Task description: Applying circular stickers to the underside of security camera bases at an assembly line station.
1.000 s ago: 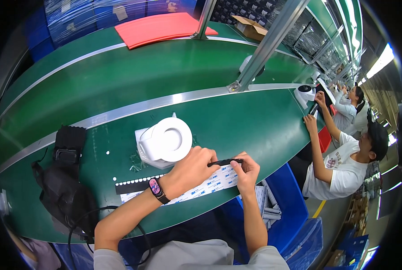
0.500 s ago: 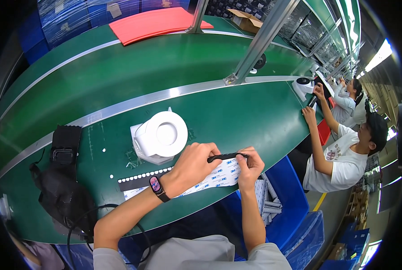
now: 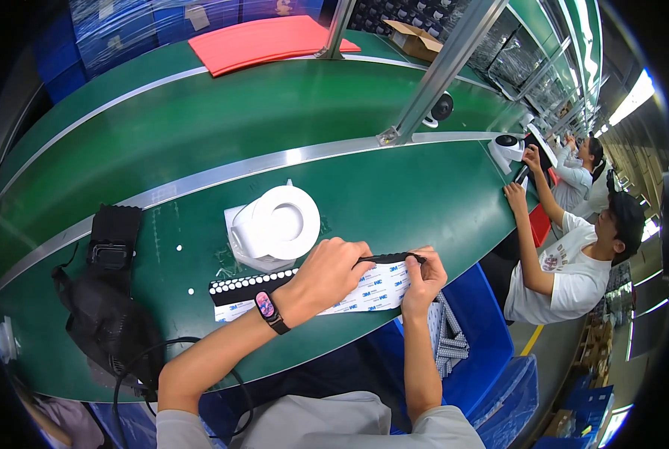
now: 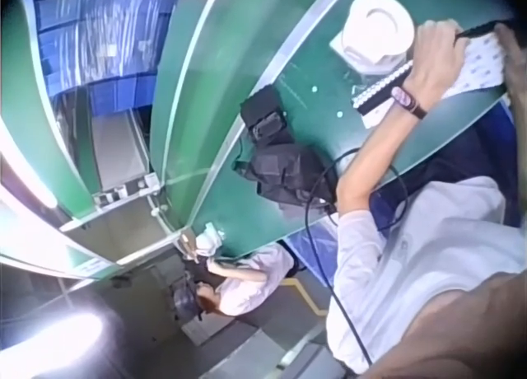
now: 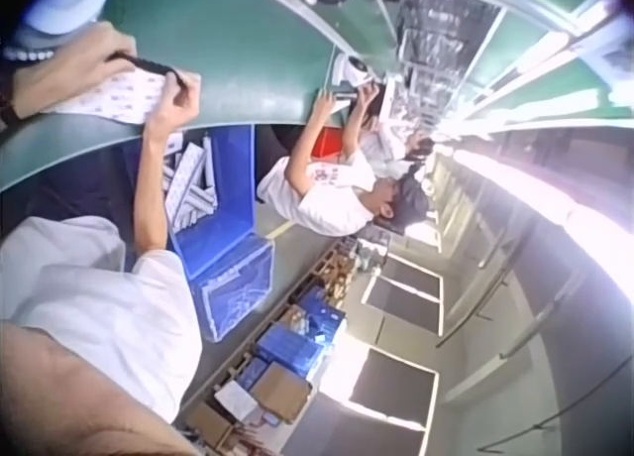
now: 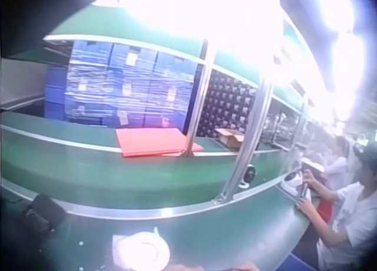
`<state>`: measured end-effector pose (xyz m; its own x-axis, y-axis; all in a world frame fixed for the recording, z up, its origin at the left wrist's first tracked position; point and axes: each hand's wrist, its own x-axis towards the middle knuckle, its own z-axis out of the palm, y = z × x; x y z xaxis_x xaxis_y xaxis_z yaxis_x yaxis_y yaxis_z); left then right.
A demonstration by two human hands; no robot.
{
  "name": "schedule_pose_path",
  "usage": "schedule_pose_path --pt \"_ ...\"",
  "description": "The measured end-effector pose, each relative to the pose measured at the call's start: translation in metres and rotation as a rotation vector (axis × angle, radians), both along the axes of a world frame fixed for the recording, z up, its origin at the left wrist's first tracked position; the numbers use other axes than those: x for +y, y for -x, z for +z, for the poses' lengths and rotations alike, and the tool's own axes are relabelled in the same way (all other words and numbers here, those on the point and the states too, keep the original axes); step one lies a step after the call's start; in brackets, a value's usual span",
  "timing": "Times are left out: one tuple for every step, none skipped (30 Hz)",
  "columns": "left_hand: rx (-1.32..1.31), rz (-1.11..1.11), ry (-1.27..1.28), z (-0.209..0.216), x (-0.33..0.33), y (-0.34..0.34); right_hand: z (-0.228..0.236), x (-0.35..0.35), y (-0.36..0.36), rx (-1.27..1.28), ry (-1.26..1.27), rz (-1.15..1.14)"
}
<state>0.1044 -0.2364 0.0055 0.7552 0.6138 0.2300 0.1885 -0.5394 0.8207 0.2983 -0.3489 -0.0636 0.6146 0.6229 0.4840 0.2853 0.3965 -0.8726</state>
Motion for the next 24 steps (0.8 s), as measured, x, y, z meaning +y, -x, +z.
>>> schedule_pose_path --pt "-0.033 0.001 -0.014 -0.003 0.001 0.000 0.000 0.000 0.000 0.014 -0.007 0.002" --pt "-0.066 0.001 -0.028 -0.005 0.002 0.000 0.001 -0.001 0.000 0.012 -0.008 0.004" --pt "-0.067 0.003 -0.030 -0.006 0.003 0.000 0.001 -0.002 0.000 -0.007 -0.009 -0.007" --pt "-0.084 -0.003 0.042 -0.006 0.005 0.001 0.002 -0.003 0.001 -0.027 -0.010 -0.017" --pt "-0.101 -0.009 0.113 -0.006 0.005 0.002 0.005 -0.006 0.004 -0.028 -0.011 -0.015" --pt "-0.101 -0.008 0.113 -0.004 0.006 0.003 0.008 -0.011 0.008 -0.053 -0.012 -0.043" --pt "-0.059 -0.012 0.176 -0.001 0.006 0.003 0.009 -0.015 0.010 -0.079 -0.013 -0.070" --pt "-0.018 -0.016 0.240 0.001 0.006 0.002 0.008 -0.018 0.008 -0.135 -0.029 -0.081" --pt "-0.018 -0.014 0.242 0.001 0.006 0.001 0.011 -0.021 0.011 -0.135 -0.027 -0.080" --pt "-0.007 0.013 0.225 0.001 0.005 0.000 0.017 -0.024 0.014 -0.169 -0.028 -0.096" --pt "0.003 0.040 0.208 0.000 0.005 0.000 0.022 -0.027 0.018 -0.203 -0.029 -0.113" --pt "0.004 0.042 0.210 -0.001 0.004 0.000 0.024 -0.028 0.020 -0.233 -0.027 -0.116" --pt "-0.065 0.041 0.175 -0.003 0.004 0.000 0.027 -0.030 0.023 -0.232 -0.025 -0.113" --pt "-0.132 0.040 0.140 -0.005 0.003 0.000 0.029 -0.033 0.024 -0.248 -0.027 -0.105" --pt "-0.132 0.039 0.142 -0.001 0.002 0.000 0.029 -0.035 0.024 -0.265 -0.028 -0.100" --pt "-0.048 0.037 0.167 0.007 0.001 0.000 0.029 -0.037 0.022 -0.265 -0.025 -0.102" --pt "0.037 0.035 0.192 0.011 0.000 0.000 0.028 -0.039 0.020 -0.277 -0.029 -0.098" --pt "0.035 0.034 0.193 0.010 0.000 0.000 0.030 -0.041 0.018 -0.290 -0.033 -0.092" --pt "-0.012 -0.021 0.169 0.008 0.000 0.000 0.030 -0.041 0.015 -0.292 -0.032 -0.092" --pt "-0.059 -0.077 0.144 0.006 0.000 0.000 0.030 -0.040 0.011 -0.245 -0.039 -0.107" --pt "-0.060 -0.080 0.146 0.005 0.000 0.000 0.028 -0.040 0.006 -0.198 -0.047 -0.125" --pt "-0.107 -0.151 0.217 0.004 0.000 -0.001 0.026 -0.041 0.002 -0.150 -0.005 -0.119" --pt "-0.155 -0.221 0.288 0.003 0.000 -0.001 0.026 -0.042 0.001 -0.151 -0.003 -0.122" --pt "-0.133 -0.222 0.354 0.005 0.000 -0.001 0.026 -0.042 0.001 -0.125 0.002 -0.104"
